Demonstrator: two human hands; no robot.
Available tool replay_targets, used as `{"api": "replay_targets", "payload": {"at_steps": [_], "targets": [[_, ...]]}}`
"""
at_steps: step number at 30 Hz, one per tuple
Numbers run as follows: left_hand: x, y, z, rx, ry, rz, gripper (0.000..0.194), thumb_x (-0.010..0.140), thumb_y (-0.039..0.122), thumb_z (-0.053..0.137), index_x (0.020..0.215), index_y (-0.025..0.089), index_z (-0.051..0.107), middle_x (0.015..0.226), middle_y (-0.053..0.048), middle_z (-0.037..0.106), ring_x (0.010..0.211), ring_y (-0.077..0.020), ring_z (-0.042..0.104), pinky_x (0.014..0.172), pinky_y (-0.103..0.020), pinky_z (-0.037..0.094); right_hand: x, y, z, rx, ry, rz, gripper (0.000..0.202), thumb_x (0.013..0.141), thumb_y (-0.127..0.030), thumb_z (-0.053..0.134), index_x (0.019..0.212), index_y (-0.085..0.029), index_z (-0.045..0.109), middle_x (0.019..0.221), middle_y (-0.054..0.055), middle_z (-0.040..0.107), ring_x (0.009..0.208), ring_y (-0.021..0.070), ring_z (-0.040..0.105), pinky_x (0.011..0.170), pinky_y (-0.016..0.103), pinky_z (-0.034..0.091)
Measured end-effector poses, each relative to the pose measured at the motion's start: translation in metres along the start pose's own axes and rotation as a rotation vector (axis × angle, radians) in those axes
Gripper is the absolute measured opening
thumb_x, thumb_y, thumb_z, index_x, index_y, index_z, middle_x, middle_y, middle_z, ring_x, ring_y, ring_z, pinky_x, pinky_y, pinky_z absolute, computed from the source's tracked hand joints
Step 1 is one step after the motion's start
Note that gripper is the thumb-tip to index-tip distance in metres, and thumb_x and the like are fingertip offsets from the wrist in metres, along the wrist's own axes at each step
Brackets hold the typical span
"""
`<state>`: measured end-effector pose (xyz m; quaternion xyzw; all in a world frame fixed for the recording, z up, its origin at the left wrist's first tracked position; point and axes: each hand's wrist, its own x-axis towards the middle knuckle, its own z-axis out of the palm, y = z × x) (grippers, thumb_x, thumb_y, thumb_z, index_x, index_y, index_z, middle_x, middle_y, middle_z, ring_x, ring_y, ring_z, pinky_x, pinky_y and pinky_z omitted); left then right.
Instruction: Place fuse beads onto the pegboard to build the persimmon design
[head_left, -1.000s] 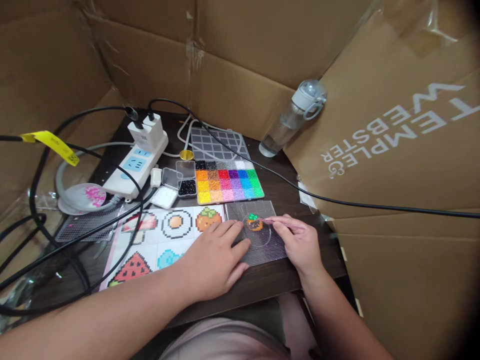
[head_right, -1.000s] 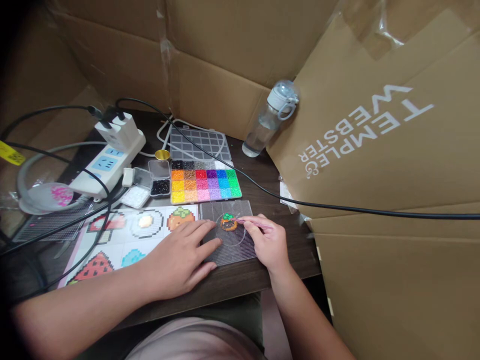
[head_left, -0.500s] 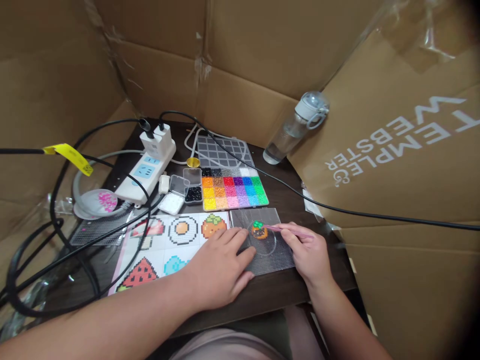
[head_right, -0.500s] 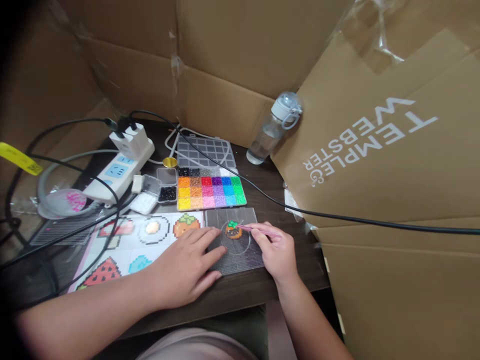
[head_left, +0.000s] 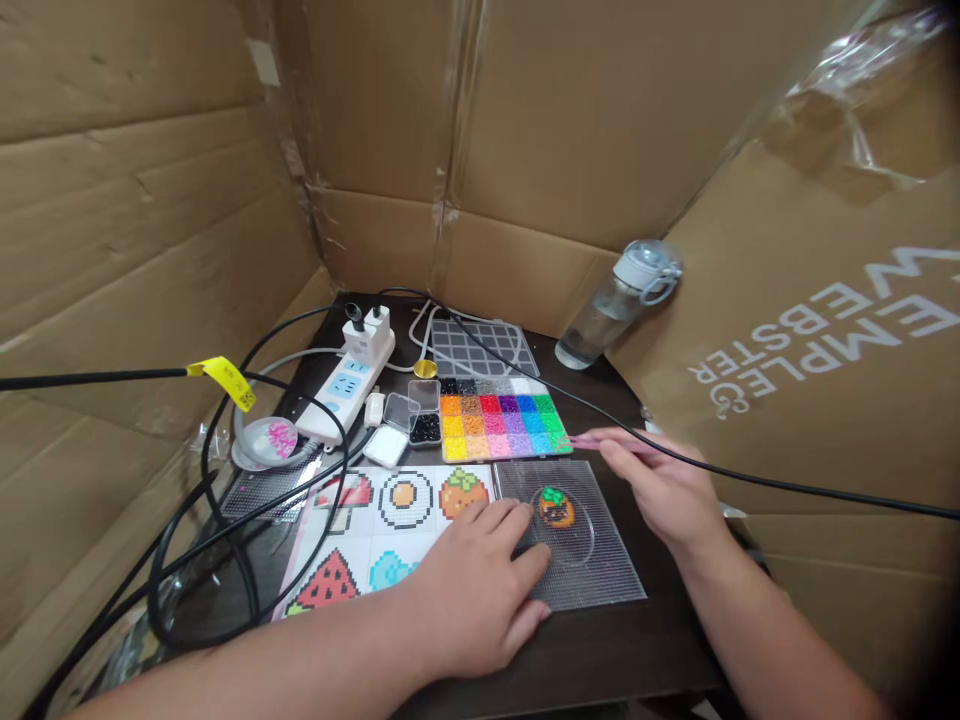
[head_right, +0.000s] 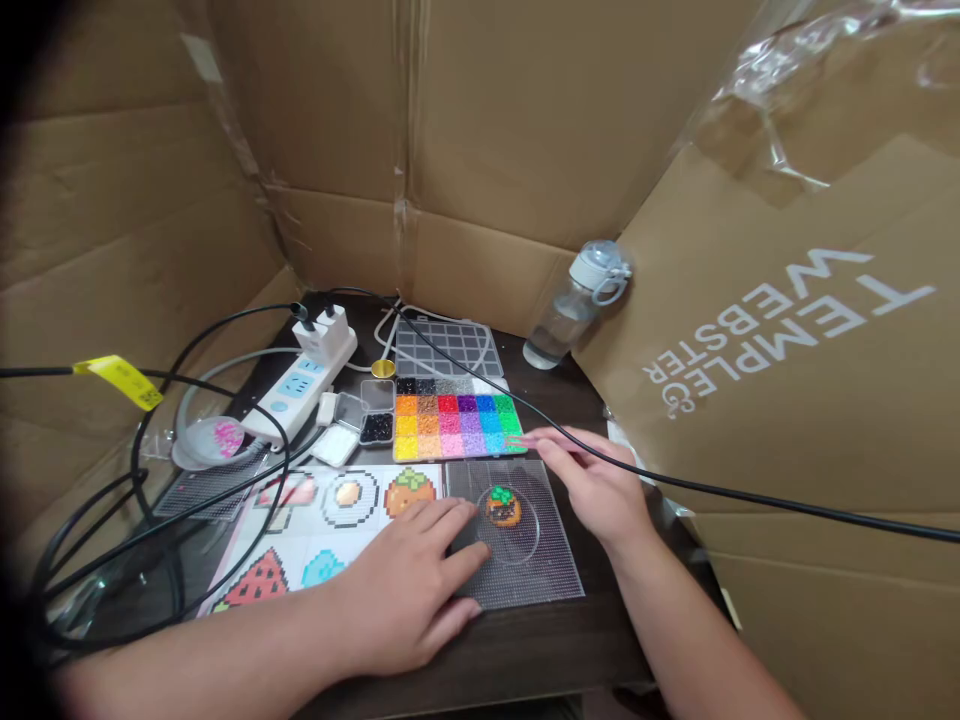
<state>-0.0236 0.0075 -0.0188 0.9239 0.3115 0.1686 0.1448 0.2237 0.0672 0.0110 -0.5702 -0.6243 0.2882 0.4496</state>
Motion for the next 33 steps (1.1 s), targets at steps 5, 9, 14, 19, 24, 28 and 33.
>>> {"api": "replay_targets", "payload": {"at_steps": [5, 9, 14, 19, 24, 28, 33], "targets": [[0.0, 0.0, -0.002, 0.004, 0.005, -0.003, 0.04, 0.095, 0.048, 0.051, 0.122, 0.02, 0.06, 0.138, -0.016, 0.05, 0.122, -0.0332, 0.05, 0.107, -0.053, 0.036, 0.055, -0.008, 0.032, 0.053, -0.143, 0.016, 0.028, 0.078, -0.047, 0.074, 0.087, -0.021, 0.079, 0.094, 0.008, 0.078, 0.092, 0.0277, 0.073, 0.081, 0.036, 0.057], [0.0, -0.001, -0.004, -0.01, -0.007, -0.011, 0.039, 0.096, 0.048, 0.05, 0.123, 0.021, 0.059, 0.138, -0.015, 0.05, 0.123, -0.032, 0.049, 0.107, -0.051, 0.036, 0.081, -0.009, 0.066, 0.007, -0.26, -0.014, 0.026, 0.08, -0.042, 0.071, 0.09, -0.019, 0.079, 0.094, 0.008, 0.079, 0.092, 0.0271, 0.073, 0.082, 0.036, 0.056], [0.002, -0.003, 0.0, 0.002, 0.003, 0.003, 0.041, 0.095, 0.049, 0.052, 0.124, 0.021, 0.058, 0.138, -0.014, 0.051, 0.123, -0.0309, 0.049, 0.108, -0.05, 0.034, 0.097, -0.017, 0.092, -0.06, -0.409, -0.102, 0.02, 0.083, -0.036, 0.064, 0.089, -0.022, 0.078, 0.093, 0.003, 0.079, 0.09, 0.0229, 0.073, 0.082, 0.033, 0.055], [0.003, -0.009, 0.009, 0.036, 0.005, 0.052, 0.042, 0.095, 0.052, 0.05, 0.122, 0.021, 0.058, 0.137, -0.015, 0.051, 0.122, -0.0312, 0.05, 0.106, -0.049, 0.036, 0.104, -0.017, 0.097, -0.064, -0.429, -0.145, 0.018, 0.085, -0.033, 0.063, 0.089, -0.024, 0.078, 0.092, 0.001, 0.079, 0.088, 0.0208, 0.073, 0.08, 0.031, 0.055], [0.004, -0.01, 0.012, 0.06, -0.005, 0.048, 0.042, 0.096, 0.053, 0.048, 0.123, 0.022, 0.057, 0.137, -0.015, 0.051, 0.123, -0.0313, 0.051, 0.104, -0.047, 0.038, 0.101, -0.017, 0.1, -0.116, -0.445, -0.176, 0.017, 0.085, -0.029, 0.062, 0.086, -0.025, 0.078, 0.09, 0.0, 0.079, 0.086, 0.0198, 0.073, 0.078, 0.03, 0.055], [0.004, -0.009, 0.013, 0.051, -0.015, 0.039, 0.041, 0.097, 0.052, 0.048, 0.122, 0.022, 0.057, 0.137, -0.015, 0.051, 0.124, -0.031, 0.05, 0.105, -0.048, 0.038, 0.099, -0.017, 0.102, -0.131, -0.445, -0.136, 0.016, 0.086, -0.029, 0.062, 0.087, -0.027, 0.078, 0.093, 0.0, 0.078, 0.092, 0.02, 0.072, 0.086, 0.032, 0.054], [0.005, -0.009, 0.012, 0.043, -0.026, 0.04, 0.041, 0.097, 0.052, 0.047, 0.123, 0.022, 0.056, 0.137, -0.014, 0.051, 0.124, -0.0318, 0.05, 0.104, -0.048, 0.039, 0.1, -0.016, 0.104, -0.164, -0.451, -0.151, 0.017, 0.087, -0.028, 0.061, 0.086, -0.028, 0.078, 0.092, -0.001, 0.078, 0.092, 0.02, 0.071, 0.088, 0.034, 0.052]]}}
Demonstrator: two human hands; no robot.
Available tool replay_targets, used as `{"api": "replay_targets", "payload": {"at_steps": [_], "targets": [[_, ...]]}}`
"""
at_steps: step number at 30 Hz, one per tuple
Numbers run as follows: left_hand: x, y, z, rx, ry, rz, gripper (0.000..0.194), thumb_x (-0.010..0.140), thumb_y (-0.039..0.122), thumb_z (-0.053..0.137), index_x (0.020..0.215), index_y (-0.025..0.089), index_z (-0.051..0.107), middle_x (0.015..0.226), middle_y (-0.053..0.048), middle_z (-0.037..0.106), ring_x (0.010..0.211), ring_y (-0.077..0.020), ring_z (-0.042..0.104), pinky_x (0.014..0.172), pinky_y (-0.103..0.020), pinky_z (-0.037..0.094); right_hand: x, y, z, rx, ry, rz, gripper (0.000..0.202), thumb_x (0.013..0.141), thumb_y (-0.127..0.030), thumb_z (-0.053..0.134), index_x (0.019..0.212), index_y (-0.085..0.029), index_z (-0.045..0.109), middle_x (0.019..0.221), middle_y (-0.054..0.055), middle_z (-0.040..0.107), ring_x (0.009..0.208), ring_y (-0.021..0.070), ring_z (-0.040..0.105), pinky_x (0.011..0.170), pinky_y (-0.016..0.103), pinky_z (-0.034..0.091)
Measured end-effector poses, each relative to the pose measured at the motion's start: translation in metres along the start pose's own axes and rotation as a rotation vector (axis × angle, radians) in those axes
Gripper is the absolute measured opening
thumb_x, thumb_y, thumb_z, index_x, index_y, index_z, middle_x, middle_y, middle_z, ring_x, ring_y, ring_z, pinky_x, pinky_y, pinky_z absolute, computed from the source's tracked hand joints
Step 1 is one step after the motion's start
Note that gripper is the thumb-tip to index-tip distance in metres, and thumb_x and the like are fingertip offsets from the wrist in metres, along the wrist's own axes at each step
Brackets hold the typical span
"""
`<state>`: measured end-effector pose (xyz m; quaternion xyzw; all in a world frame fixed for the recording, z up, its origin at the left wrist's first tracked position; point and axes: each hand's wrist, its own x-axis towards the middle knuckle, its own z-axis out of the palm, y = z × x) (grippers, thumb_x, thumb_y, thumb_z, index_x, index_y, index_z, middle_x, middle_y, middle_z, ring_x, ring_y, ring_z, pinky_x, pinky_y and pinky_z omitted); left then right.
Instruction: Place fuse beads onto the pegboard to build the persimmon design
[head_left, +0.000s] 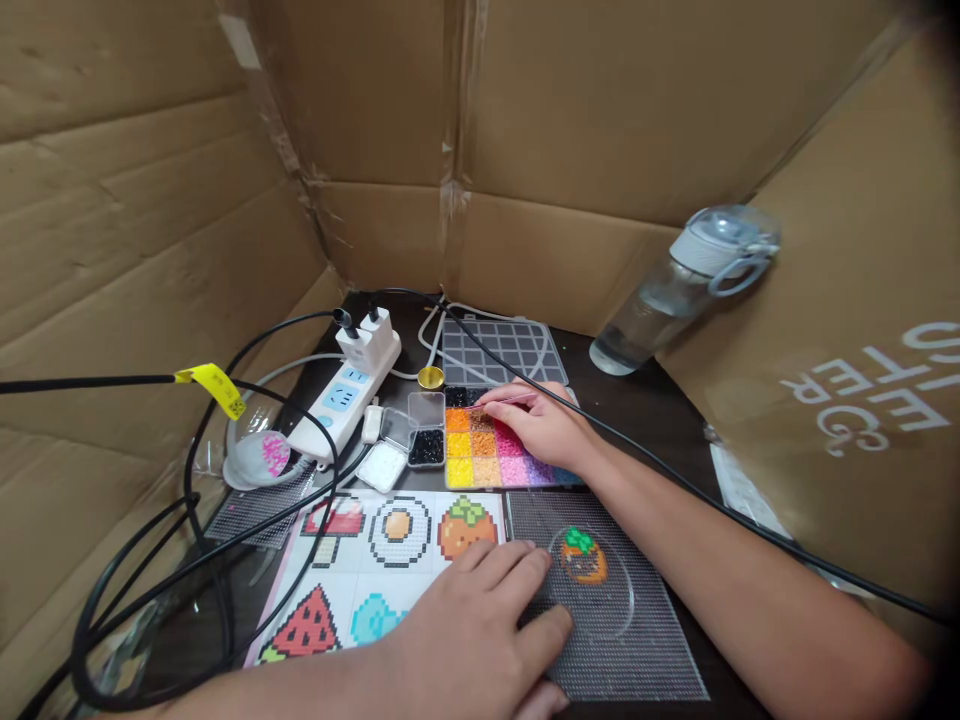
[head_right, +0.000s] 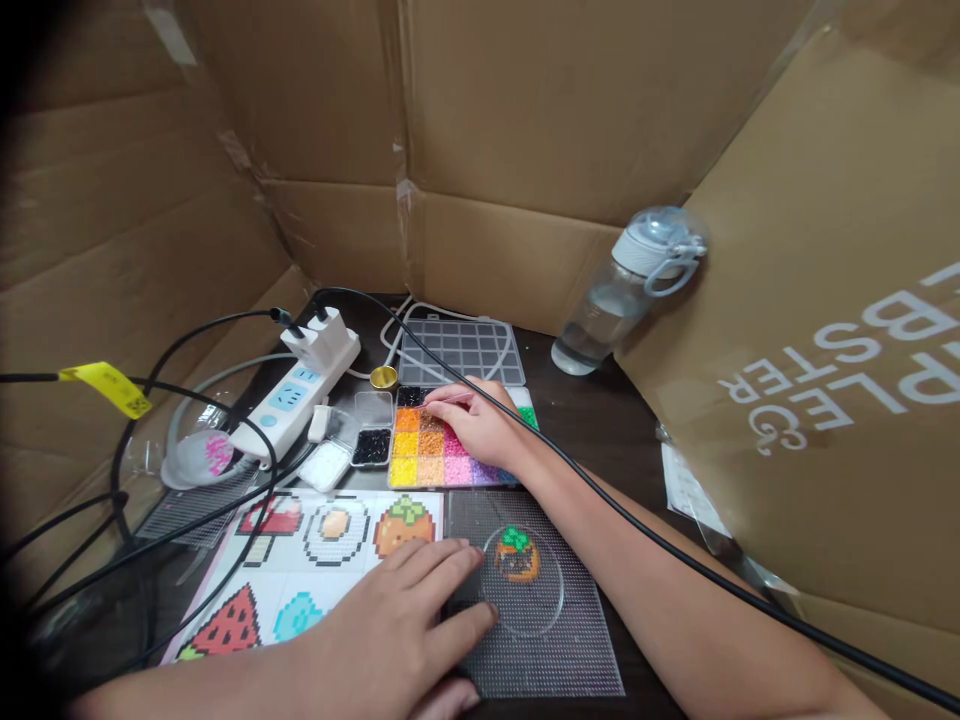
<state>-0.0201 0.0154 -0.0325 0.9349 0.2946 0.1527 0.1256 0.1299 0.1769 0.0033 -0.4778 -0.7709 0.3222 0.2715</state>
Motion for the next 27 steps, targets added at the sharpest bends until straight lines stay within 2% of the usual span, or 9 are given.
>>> {"api": "replay_targets", "payload": {"at_steps": [11, 17, 24, 27], "targets": [[0.001, 0.001, -0.003, -0.014, -0.011, -0.011, 0.041, 0.095, 0.052, 0.051, 0.12, 0.02, 0.058, 0.137, -0.015, 0.051, 0.122, -0.0314, 0.051, 0.103, -0.046, 0.038, -0.001, 0.002, 0.002, -0.004, 0.012, -0.005, 0.018, 0.088, -0.032, 0.061, 0.084, -0.03, 0.078, 0.094, -0.001, 0.077, 0.093, 0.0199, 0.071, 0.089, 0.034, 0.052], [0.0, 0.001, -0.004, -0.027, -0.001, -0.012, 0.041, 0.094, 0.051, 0.052, 0.121, 0.021, 0.058, 0.137, -0.015, 0.052, 0.123, -0.0312, 0.05, 0.106, -0.047, 0.036, 0.001, 0.006, 0.003, 0.121, 0.006, 0.001, 0.018, 0.085, -0.033, 0.062, 0.081, -0.026, 0.078, 0.093, 0.001, 0.078, 0.094, 0.0208, 0.072, 0.087, 0.034, 0.054], [-0.002, 0.002, -0.004, -0.043, 0.02, -0.023, 0.041, 0.094, 0.051, 0.053, 0.122, 0.021, 0.058, 0.139, -0.014, 0.05, 0.125, -0.0302, 0.049, 0.107, -0.046, 0.036, -0.002, 0.004, -0.004, 0.371, 0.116, 0.083, 0.024, 0.082, -0.04, 0.068, 0.081, -0.019, 0.078, 0.089, 0.008, 0.079, 0.085, 0.0217, 0.072, 0.077, 0.033, 0.054], [-0.003, 0.002, -0.003, -0.031, 0.031, -0.018, 0.042, 0.094, 0.051, 0.052, 0.123, 0.021, 0.058, 0.139, -0.015, 0.05, 0.124, -0.0311, 0.049, 0.107, -0.048, 0.035, -0.004, 0.004, -0.014, 0.493, 0.173, 0.145, 0.032, 0.077, -0.047, 0.072, 0.082, -0.016, 0.078, 0.089, 0.011, 0.078, 0.069, 0.0184, 0.067, 0.059, 0.03, 0.05]]}}
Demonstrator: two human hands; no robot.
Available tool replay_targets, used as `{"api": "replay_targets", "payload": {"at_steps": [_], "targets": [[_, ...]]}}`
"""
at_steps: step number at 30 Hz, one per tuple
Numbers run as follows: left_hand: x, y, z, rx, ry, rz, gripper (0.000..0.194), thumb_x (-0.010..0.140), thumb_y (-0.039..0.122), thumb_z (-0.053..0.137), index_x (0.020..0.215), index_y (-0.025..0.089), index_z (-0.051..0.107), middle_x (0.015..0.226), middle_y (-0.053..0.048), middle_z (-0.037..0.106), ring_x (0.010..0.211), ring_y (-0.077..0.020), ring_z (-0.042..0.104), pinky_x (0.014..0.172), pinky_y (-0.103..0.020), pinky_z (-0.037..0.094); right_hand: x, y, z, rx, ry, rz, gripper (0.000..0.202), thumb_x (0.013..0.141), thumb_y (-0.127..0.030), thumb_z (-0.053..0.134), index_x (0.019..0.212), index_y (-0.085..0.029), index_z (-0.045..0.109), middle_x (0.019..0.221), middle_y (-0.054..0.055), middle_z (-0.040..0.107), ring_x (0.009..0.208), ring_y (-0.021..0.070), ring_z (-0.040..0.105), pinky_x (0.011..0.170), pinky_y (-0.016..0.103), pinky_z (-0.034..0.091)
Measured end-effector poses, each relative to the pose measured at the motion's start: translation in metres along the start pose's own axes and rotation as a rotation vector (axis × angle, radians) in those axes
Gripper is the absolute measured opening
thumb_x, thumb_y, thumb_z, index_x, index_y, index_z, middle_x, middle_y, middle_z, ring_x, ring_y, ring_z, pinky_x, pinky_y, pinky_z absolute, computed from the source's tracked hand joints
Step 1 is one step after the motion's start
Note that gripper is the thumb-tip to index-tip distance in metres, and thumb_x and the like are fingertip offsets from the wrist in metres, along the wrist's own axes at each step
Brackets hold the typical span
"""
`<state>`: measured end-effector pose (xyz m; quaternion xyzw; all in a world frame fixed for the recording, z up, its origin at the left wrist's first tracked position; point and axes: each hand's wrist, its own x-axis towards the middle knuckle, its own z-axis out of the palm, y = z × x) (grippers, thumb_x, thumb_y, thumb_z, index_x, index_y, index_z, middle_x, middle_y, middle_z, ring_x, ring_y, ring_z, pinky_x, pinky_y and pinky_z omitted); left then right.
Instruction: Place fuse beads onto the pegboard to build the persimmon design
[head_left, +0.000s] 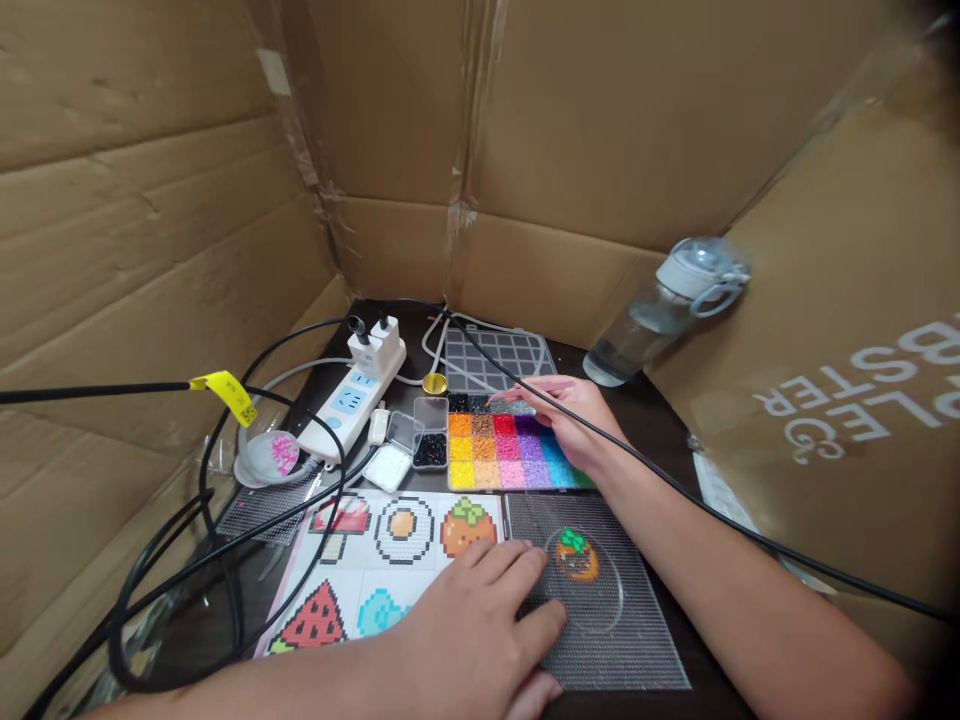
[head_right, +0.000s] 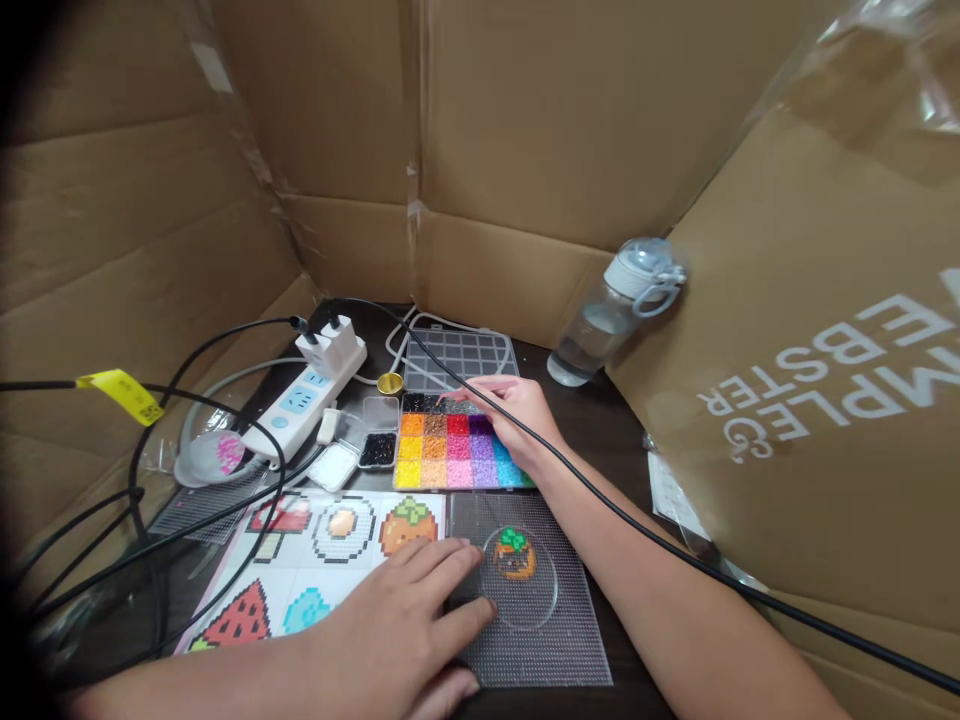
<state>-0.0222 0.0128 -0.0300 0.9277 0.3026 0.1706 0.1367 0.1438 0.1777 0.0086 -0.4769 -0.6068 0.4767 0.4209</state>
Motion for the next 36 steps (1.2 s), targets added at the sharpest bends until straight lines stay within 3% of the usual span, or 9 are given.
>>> {"api": "replay_targets", "payload": {"at_steps": [3, 9, 12, 15, 22, 24, 26, 28, 36], "targets": [[0.0, 0.0, -0.001, 0.005, 0.002, -0.001, 0.042, 0.094, 0.052, 0.051, 0.122, 0.022, 0.059, 0.139, -0.015, 0.05, 0.123, -0.032, 0.05, 0.107, -0.051, 0.035, -0.002, -0.006, -0.016, 0.079, 0.062, 0.076, 0.037, 0.072, -0.051, 0.075, 0.081, -0.015, 0.076, 0.085, 0.011, 0.077, 0.056, 0.0146, 0.06, 0.046, 0.027, 0.041], [0.001, 0.005, -0.007, -0.031, -0.011, -0.047, 0.039, 0.094, 0.047, 0.053, 0.123, 0.022, 0.058, 0.139, -0.015, 0.051, 0.123, -0.0336, 0.05, 0.105, -0.052, 0.039, -0.03, -0.015, -0.045, 0.174, 0.134, 0.092, 0.027, 0.068, -0.044, 0.08, 0.07, -0.018, 0.071, 0.078, 0.009, 0.074, 0.07, 0.0184, 0.066, 0.046, 0.025, 0.041], [0.0, 0.006, -0.007, -0.037, -0.025, -0.051, 0.038, 0.093, 0.043, 0.054, 0.124, 0.021, 0.058, 0.141, -0.017, 0.048, 0.125, -0.0355, 0.049, 0.105, -0.055, 0.038, -0.053, -0.014, -0.05, 0.239, 0.223, 0.167, 0.025, 0.062, -0.037, 0.084, 0.075, -0.018, 0.074, 0.082, 0.009, 0.075, 0.056, 0.0117, 0.055, 0.039, 0.022, 0.031], [0.0, 0.005, -0.004, -0.047, -0.024, -0.035, 0.036, 0.093, 0.039, 0.056, 0.123, 0.019, 0.059, 0.139, -0.017, 0.049, 0.126, -0.0351, 0.047, 0.105, -0.055, 0.037, -0.082, -0.008, -0.054, 0.208, 0.281, 0.177, 0.02, 0.064, -0.035, 0.082, 0.074, -0.018, 0.075, 0.084, 0.009, 0.075, 0.05, 0.0081, 0.043, 0.038, 0.022, 0.027], [-0.001, 0.003, -0.002, -0.054, -0.003, 0.002, 0.032, 0.092, 0.033, 0.057, 0.119, 0.017, 0.061, 0.134, -0.017, 0.051, 0.125, -0.0345, 0.047, 0.103, -0.053, 0.039, -0.162, 0.009, -0.049, 0.029, 0.447, 0.115, 0.018, 0.073, -0.038, 0.076, 0.075, -0.019, 0.076, 0.084, 0.011, 0.077, 0.049, 0.0103, 0.049, 0.042, 0.025, 0.036], [-0.001, 0.003, -0.001, -0.046, 0.001, 0.005, 0.032, 0.092, 0.033, 0.057, 0.119, 0.017, 0.062, 0.134, -0.017, 0.051, 0.125, -0.0348, 0.047, 0.103, -0.053, 0.039, -0.178, 0.015, -0.044, -0.05, 0.443, 0.111, 0.022, 0.078, -0.04, 0.071, 0.08, -0.019, 0.077, 0.086, 0.012, 0.078, 0.055, 0.0155, 0.06, 0.05, 0.03, 0.048], [-0.001, 0.003, -0.001, -0.038, 0.006, 0.008, 0.032, 0.092, 0.033, 0.057, 0.119, 0.017, 0.061, 0.134, -0.018, 0.051, 0.124, -0.035, 0.048, 0.103, -0.053, 0.039, -0.189, 0.024, -0.041, -0.11, 0.444, 0.095, 0.024, 0.082, -0.042, 0.068, 0.084, -0.02, 0.077, 0.089, 0.012, 0.078, 0.075, 0.0235, 0.071, 0.067, 0.038, 0.056], [0.0, 0.003, -0.001, -0.033, 0.01, 0.01, 0.032, 0.092, 0.034, 0.057, 0.119, 0.017, 0.061, 0.133, -0.018, 0.051, 0.124, -0.0352, 0.048, 0.102, -0.053, 0.039, -0.194, 0.033, -0.04, -0.157, 0.449, 0.073, 0.024, 0.084, -0.041, 0.067, 0.087, -0.02, 0.078, 0.092, 0.011, 0.079, 0.089, 0.0273, 0.073, 0.08, 0.042, 0.057], [0.0, 0.002, -0.003, -0.039, -0.01, 0.012, 0.032, 0.093, 0.034, 0.056, 0.12, 0.018, 0.061, 0.134, -0.018, 0.05, 0.125, -0.0344, 0.047, 0.103, -0.052, 0.038, -0.192, 0.04, -0.039, -0.299, 0.441, 0.037, 0.019, 0.085, -0.036, 0.066, 0.085, -0.023, 0.08, 0.09, 0.008, 0.079, 0.088, 0.0253, 0.072, 0.091, 0.043, 0.052]]}}
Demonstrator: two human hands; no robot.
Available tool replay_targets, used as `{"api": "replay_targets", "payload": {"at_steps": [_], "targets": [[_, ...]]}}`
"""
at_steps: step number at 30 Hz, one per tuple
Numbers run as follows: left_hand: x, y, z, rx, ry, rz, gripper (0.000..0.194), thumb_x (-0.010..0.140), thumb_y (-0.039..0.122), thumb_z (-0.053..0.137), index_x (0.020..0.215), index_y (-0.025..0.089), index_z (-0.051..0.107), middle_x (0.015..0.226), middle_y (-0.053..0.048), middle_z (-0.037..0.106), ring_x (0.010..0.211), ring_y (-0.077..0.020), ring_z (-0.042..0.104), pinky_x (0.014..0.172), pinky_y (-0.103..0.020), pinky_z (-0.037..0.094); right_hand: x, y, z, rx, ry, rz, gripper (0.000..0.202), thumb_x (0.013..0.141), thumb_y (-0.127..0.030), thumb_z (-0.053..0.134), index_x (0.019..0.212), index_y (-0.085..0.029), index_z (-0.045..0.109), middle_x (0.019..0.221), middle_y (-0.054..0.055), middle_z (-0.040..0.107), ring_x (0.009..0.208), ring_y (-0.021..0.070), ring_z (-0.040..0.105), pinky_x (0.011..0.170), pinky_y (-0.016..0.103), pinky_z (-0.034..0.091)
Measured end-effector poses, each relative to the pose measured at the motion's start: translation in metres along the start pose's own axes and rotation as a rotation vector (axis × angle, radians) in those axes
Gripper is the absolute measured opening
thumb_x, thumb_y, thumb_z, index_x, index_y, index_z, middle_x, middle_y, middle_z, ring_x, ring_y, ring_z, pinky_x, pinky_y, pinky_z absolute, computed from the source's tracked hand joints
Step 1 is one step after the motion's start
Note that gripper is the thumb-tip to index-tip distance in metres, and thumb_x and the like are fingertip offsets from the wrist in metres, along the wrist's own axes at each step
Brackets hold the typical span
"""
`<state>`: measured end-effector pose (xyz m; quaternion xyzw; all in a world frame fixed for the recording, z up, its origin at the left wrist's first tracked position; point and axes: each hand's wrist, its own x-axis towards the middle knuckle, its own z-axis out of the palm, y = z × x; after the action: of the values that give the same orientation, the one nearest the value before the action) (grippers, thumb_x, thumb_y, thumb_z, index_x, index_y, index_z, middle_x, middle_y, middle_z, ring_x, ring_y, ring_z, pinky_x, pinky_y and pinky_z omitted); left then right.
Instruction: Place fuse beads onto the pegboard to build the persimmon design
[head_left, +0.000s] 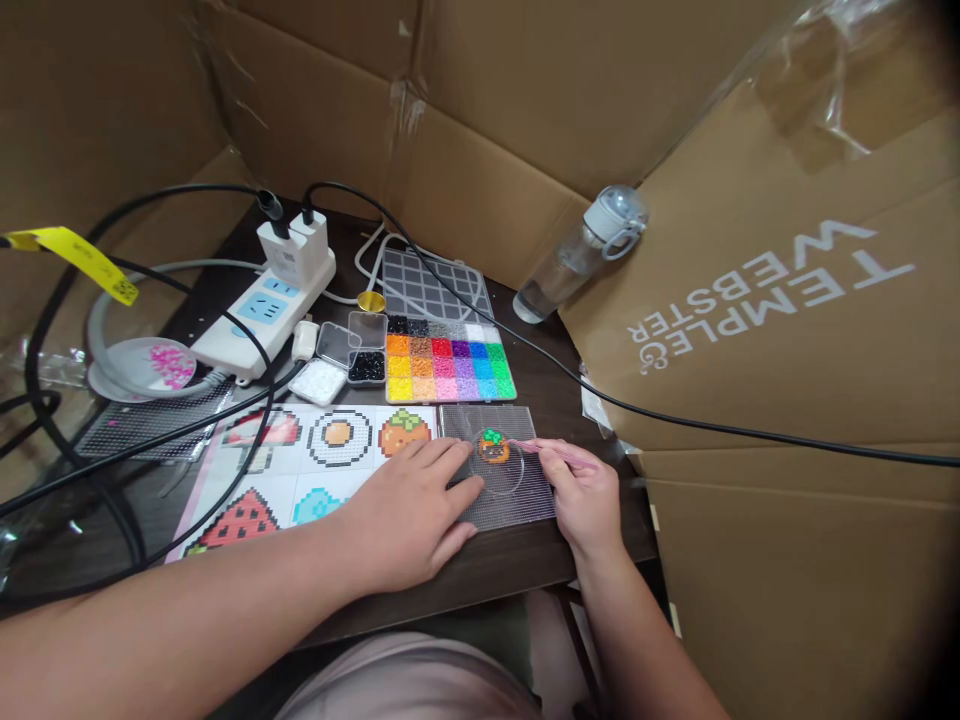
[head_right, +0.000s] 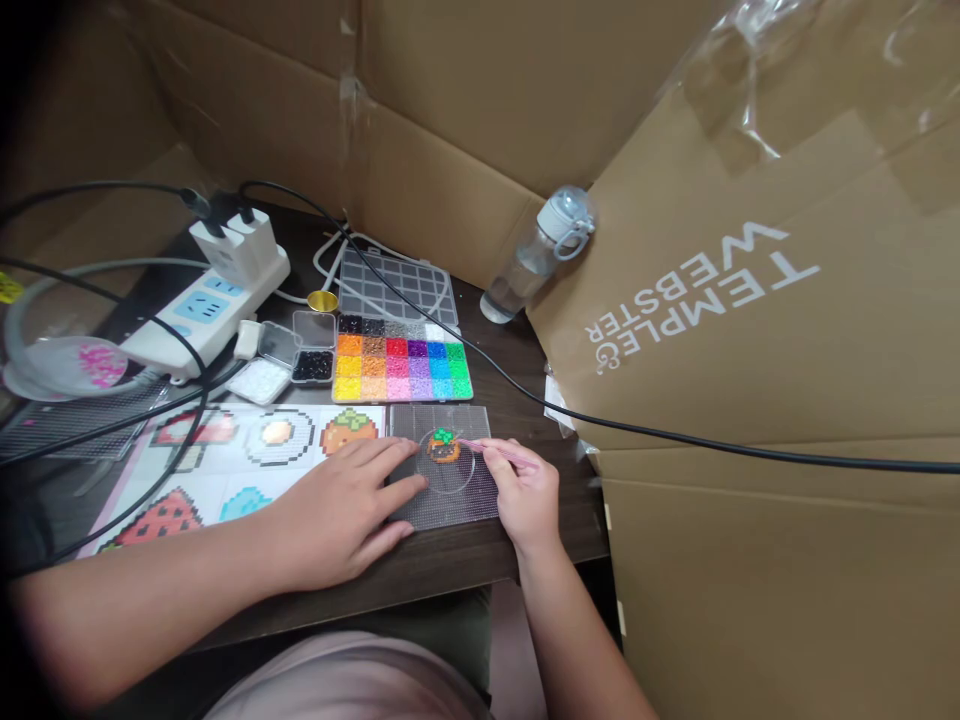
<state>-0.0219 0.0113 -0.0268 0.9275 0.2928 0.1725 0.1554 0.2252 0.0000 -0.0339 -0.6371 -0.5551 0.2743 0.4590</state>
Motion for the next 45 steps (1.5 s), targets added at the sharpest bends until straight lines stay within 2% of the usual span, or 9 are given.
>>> {"api": "replay_targets", "payload": {"at_steps": [30, 35, 39, 41, 43, 45], "targets": [[0.0, 0.0, 0.001, 0.001, 0.015, 0.006, 0.032, 0.092, 0.034, 0.057, 0.119, 0.017, 0.062, 0.133, -0.018, 0.051, 0.125, -0.0348, 0.048, 0.103, -0.053, 0.039, -0.001, 0.003, -0.001, -0.032, 0.017, -0.01, 0.017, 0.086, -0.036, 0.067, 0.086, -0.026, 0.08, 0.091, 0.006, 0.079, 0.089, 0.0242, 0.072, 0.1, 0.046, 0.046], [0.0, 0.001, 0.001, -0.009, 0.011, -0.007, 0.032, 0.092, 0.035, 0.058, 0.119, 0.018, 0.062, 0.134, -0.018, 0.051, 0.125, -0.0351, 0.047, 0.104, -0.053, 0.039, -0.002, 0.002, 0.0, 0.02, 0.015, 0.011, 0.021, 0.085, -0.039, 0.067, 0.087, -0.022, 0.08, 0.09, 0.009, 0.079, 0.086, 0.0262, 0.073, 0.082, 0.041, 0.056], [-0.001, 0.002, -0.002, -0.027, 0.014, -0.025, 0.033, 0.092, 0.037, 0.058, 0.117, 0.018, 0.062, 0.134, -0.017, 0.052, 0.125, -0.0345, 0.048, 0.104, -0.054, 0.038, 0.007, -0.008, -0.004, 0.087, 0.006, 0.034, 0.023, 0.081, -0.041, 0.07, 0.087, -0.021, 0.08, 0.091, 0.011, 0.078, 0.079, 0.0253, 0.072, 0.067, 0.036, 0.057], [-0.001, 0.003, -0.004, -0.038, 0.01, -0.031, 0.035, 0.092, 0.041, 0.058, 0.117, 0.018, 0.062, 0.134, -0.017, 0.052, 0.124, -0.0339, 0.049, 0.104, -0.053, 0.039, 0.021, -0.015, -0.005, 0.145, 0.006, 0.043, 0.022, 0.079, -0.04, 0.073, 0.087, -0.02, 0.079, 0.088, 0.012, 0.078, 0.065, 0.0206, 0.067, 0.055, 0.032, 0.052], [-0.001, 0.003, -0.006, -0.04, 0.009, -0.037, 0.037, 0.092, 0.044, 0.056, 0.119, 0.018, 0.061, 0.136, -0.016, 0.051, 0.125, -0.0334, 0.049, 0.105, -0.052, 0.039, 0.041, -0.023, -0.003, 0.191, -0.013, 0.057, 0.025, 0.078, -0.041, 0.074, 0.087, -0.019, 0.079, 0.089, 0.013, 0.078, 0.048, 0.0134, 0.054, 0.042, 0.027, 0.042], [-0.002, 0.004, -0.007, -0.03, 0.011, -0.047, 0.039, 0.093, 0.046, 0.055, 0.12, 0.019, 0.061, 0.137, -0.016, 0.051, 0.124, -0.0333, 0.049, 0.106, -0.052, 0.038, 0.062, -0.031, 0.005, 0.215, -0.036, 0.05, 0.028, 0.077, -0.044, 0.074, 0.086, -0.018, 0.08, 0.091, 0.014, 0.078, 0.049, 0.0132, 0.054, 0.04, 0.026, 0.037]]}}
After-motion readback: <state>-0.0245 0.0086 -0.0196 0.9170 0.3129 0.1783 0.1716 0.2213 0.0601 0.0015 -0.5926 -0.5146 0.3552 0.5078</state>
